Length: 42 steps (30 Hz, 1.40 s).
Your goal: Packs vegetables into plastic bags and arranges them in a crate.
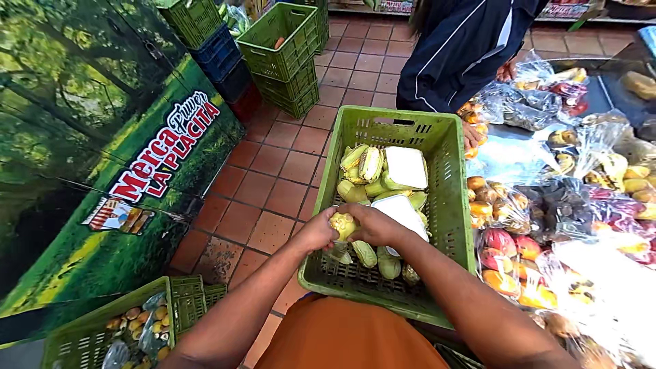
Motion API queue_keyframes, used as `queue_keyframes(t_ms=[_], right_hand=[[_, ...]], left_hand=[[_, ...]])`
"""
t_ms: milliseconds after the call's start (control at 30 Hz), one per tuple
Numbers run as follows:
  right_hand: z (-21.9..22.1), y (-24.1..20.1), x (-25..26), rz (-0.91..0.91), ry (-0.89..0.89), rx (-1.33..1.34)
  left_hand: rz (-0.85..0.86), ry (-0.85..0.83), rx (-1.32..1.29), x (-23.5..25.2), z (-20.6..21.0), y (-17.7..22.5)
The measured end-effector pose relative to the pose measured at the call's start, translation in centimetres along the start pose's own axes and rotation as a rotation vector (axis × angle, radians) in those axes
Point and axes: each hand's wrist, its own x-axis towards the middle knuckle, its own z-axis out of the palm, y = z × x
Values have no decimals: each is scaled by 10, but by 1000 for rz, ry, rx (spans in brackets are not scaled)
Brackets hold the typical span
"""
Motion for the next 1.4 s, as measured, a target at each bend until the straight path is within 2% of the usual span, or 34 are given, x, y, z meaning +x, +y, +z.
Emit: queue_keyframes(t_ms=[67, 133, 200, 267, 333, 500, 567, 633, 700, 767, 800, 900, 967, 1033, 1133, 1200, 1300, 1400], right_hand=[[5, 8, -1, -36, 19, 163], [8, 7, 2, -32, -2, 183], [20, 4, 7, -45, -26, 94], [38, 3, 12, -48, 24, -15], [41, 4, 10, 21, 74, -117], [-5, 9, -14, 9, -21, -237], [-23, -2, -19, -94, 64, -268], [-41, -20, -21, -185, 221, -233], [-51, -33, -25, -198, 410, -52], [-43, -33, -33, -123, 621, 377], [-35, -27, -37, -43, 661, 541], [0, -9, -31, 244, 492, 542], [18, -15, -10, 223, 425, 414], [17, -35, 11, 201, 562, 376], [-12, -50, 31, 223, 728, 738], [-38, -49, 28, 194, 739, 1001], [-62, -45, 12, 76, 725, 1314], [-70, -48, 1, -114, 623, 1555]], left_hand=[[1, 0, 29, -1, -1, -2], [-3, 7, 61, -4, 0, 1], [18, 13, 72, -6, 3, 9], [37, 17, 146, -4, 5, 19], [53, 24, 154, -2, 3, 21], [122, 189, 57, 1, -26, 17], [150, 243, 140, 3, -29, 23], [187, 296, 194, 1, -26, 31], [230, 318, 197, -7, -25, 42], [278, 309, 181, -19, -26, 54], [303, 292, 173, -26, -27, 60], [389, 216, 144, -45, -23, 80], [445, 179, 119, -56, -16, 100], [552, 169, 33, -67, -15, 117], [888, 132, -259, -75, -37, 126], [995, 173, -328, -75, -61, 123], [879, 175, -302, -62, -82, 98], [706, 17, -182, -34, -78, 65]])
